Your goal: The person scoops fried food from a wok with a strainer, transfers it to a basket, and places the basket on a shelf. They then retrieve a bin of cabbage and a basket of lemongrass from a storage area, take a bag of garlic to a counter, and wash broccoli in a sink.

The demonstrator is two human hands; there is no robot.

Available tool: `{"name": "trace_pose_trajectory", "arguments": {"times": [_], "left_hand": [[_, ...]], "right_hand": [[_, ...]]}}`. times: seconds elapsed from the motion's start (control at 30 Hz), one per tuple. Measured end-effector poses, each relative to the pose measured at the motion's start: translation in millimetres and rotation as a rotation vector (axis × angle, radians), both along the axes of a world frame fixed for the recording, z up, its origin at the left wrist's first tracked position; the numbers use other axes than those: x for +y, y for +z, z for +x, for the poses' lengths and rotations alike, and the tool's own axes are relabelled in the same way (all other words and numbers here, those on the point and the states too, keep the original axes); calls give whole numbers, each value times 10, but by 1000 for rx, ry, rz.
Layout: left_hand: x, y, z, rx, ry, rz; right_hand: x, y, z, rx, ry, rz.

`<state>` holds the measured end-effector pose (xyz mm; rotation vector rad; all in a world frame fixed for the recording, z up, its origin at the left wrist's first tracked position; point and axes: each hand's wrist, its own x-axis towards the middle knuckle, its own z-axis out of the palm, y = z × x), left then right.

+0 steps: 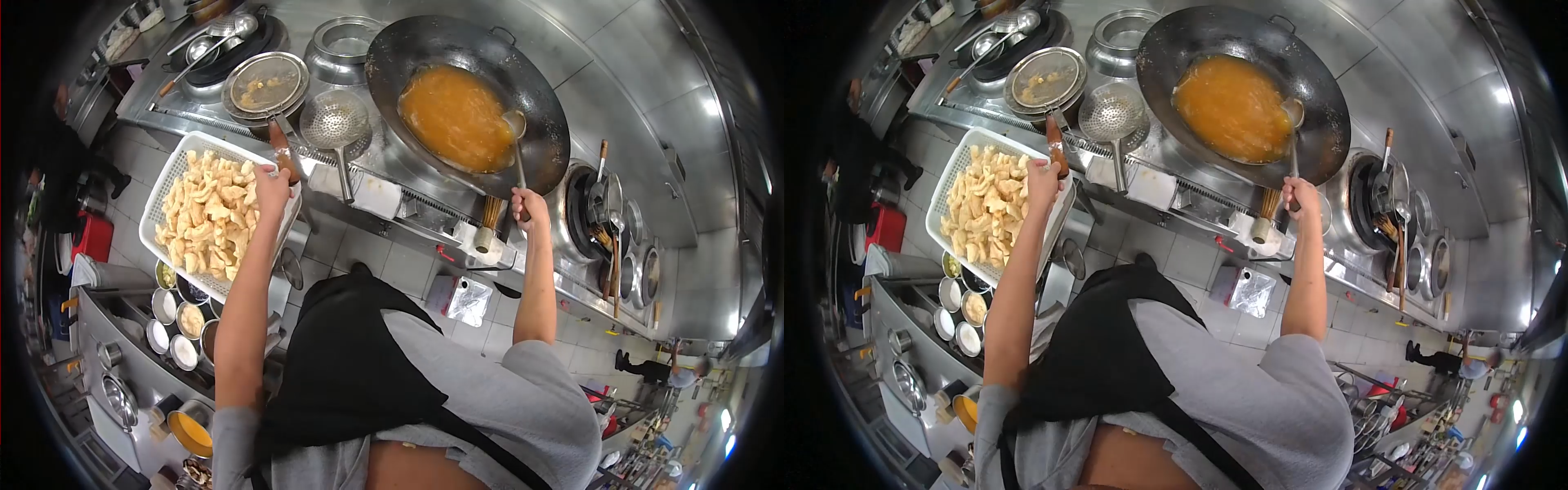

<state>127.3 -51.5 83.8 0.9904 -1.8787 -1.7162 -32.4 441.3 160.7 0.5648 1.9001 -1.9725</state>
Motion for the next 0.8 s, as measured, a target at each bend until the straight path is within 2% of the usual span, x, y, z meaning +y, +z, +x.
{"name": "trace_pose_trajectory", "arguments": {"times": [0.03,0.07,0.13,0.17,0.23,0.3,0.4,0.47,0.5,0.53,0.6,0.67,0.73,0.8], "left_hand": [[14,15,-1,0,-1,-5],[47,25,-8,13,-16,32],[124,28,-36,24,-20,67],[143,-40,-75,-19,-21,47],[182,-88,-76,-47,2,55],[228,-143,-133,-48,30,61],[208,-260,-175,-42,22,0],[235,-92,-140,-128,13,-38],[214,-162,-141,-99,-14,-21],[228,-21,-77,-100,7,-22],[270,215,103,-258,-67,-121],[211,98,263,-281,6,-219],[182,147,660,19,205,-306],[150,310,1100,117,444,-403]], "right_hand": [[64,-38,-64,-107,14,-276],[98,-47,-80,-107,14,-282],[44,-16,-77,-239,49,-944],[14,17,-67,-240,32,-1036],[-75,158,-19,-264,11,-1109],[-188,318,9,-268,87,-1221],[-304,405,-68,-249,144,-1209],[-522,568,-46,-259,186,-1264],[-649,656,-51,-276,205,-1264],[-774,740,-43,-268,228,-1269],[-993,850,-71,-275,266,-1275],[-1234,926,-152,-257,350,-1279],[-1514,982,-211,-275,390,-1285],[-1781,994,-310,-307,491,-1329]]}}
